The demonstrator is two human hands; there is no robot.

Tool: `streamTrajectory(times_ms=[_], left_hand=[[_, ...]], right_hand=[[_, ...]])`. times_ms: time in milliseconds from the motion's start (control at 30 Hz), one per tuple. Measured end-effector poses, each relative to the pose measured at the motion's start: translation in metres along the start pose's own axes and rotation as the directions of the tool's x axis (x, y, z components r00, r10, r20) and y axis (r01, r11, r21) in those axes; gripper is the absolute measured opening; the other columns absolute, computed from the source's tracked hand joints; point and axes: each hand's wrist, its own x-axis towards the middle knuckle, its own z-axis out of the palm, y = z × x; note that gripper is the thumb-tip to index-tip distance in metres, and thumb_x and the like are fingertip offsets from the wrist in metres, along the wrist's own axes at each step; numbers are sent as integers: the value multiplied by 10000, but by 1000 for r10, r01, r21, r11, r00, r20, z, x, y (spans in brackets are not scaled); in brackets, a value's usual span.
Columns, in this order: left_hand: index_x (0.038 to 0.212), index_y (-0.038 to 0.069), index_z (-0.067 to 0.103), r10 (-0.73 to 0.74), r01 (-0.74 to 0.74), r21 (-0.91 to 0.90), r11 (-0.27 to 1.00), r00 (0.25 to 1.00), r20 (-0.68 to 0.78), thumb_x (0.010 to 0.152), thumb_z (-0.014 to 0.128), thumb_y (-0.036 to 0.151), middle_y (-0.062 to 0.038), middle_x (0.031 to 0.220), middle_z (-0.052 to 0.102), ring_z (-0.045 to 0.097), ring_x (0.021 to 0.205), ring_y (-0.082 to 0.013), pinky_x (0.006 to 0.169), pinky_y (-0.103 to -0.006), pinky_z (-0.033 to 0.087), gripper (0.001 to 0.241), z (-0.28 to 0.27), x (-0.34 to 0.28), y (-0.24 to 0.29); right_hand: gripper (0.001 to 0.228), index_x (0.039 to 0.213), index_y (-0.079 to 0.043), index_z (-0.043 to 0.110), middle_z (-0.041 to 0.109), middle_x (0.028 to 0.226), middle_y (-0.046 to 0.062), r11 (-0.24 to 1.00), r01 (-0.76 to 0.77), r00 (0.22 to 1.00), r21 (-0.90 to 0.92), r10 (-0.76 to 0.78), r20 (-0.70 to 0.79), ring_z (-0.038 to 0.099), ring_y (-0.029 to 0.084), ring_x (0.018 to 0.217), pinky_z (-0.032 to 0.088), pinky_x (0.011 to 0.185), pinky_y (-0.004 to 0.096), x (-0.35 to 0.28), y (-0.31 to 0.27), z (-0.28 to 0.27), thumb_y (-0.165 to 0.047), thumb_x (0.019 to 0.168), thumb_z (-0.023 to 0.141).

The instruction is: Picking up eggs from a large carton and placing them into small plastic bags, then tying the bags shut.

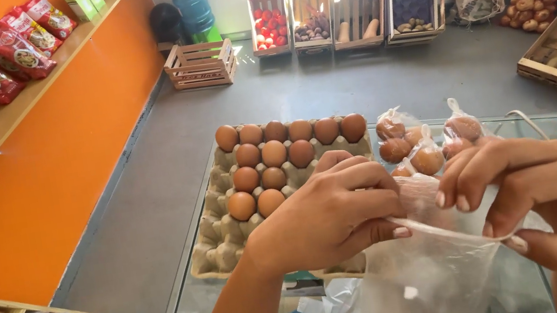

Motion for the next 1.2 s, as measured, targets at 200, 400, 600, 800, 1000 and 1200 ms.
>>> streamTrajectory(times_ms=[200, 400, 600, 800, 1000, 1200], left_hand=[[979, 57, 601, 42, -56, -287, 956, 998, -54, 970, 508, 240, -52, 961, 643, 638, 1020, -270, 965, -416, 476, 206, -8, -4, -11], [929, 39, 571, -17, -23, -241, 970, 987, -161, 1000, 423, 209, -37, 840, 594, 548, 762, -261, 936, -400, 448, 236, 6, -1, -21], [843, 63, 495, -39, 49, -581, 813, 999, 30, 1006, 409, 301, -20, 728, 480, 433, 617, -172, 612, -270, 391, 301, 8, -3, -19], [936, 112, 482, -126, 155, -477, 865, 988, 92, 921, 406, 563, 39, 750, 446, 409, 582, -88, 539, -229, 347, 458, 20, -6, -46], [926, 128, 493, -137, 208, -359, 910, 967, 215, 866, 537, 460, 46, 626, 413, 364, 543, -110, 526, -238, 328, 340, 12, -11, -40], [870, 92, 546, -169, 128, -504, 854, 985, -37, 970, 476, 361, -1, 786, 483, 467, 712, -148, 665, -261, 400, 295, 12, -13, -39]], right_hand=[[234, 711, -111, 570, 678, 726, 67, 956, -110, 986, 271, 69, 154, 727, 218, 649, 599, 656, 349, 17, 3, 3, -268, 884, 550], [388, 936, -150, 598, 612, 803, -10, 986, -127, 943, 104, 88, 321, 589, 145, 645, 482, 586, 265, 16, 22, 16, -526, 920, 501], [319, 811, -46, 594, 624, 766, 43, 995, -71, 942, 74, 43, 332, 575, 224, 708, 494, 729, 361, 25, 44, 21, -294, 953, 450], [366, 744, -45, 572, 600, 722, 64, 973, -48, 987, 224, 12, 158, 582, 225, 651, 509, 687, 346, 29, 35, 3, -336, 941, 468], [301, 779, -66, 496, 485, 784, 92, 767, -159, 986, 622, 88, 143, 458, 236, 690, 369, 629, 349, 20, 32, 13, -317, 939, 541], [442, 1023, -55, 645, 551, 900, 19, 845, -324, 932, 426, 207, 298, 546, 125, 669, 458, 574, 223, 4, 48, 16, -447, 830, 711]])
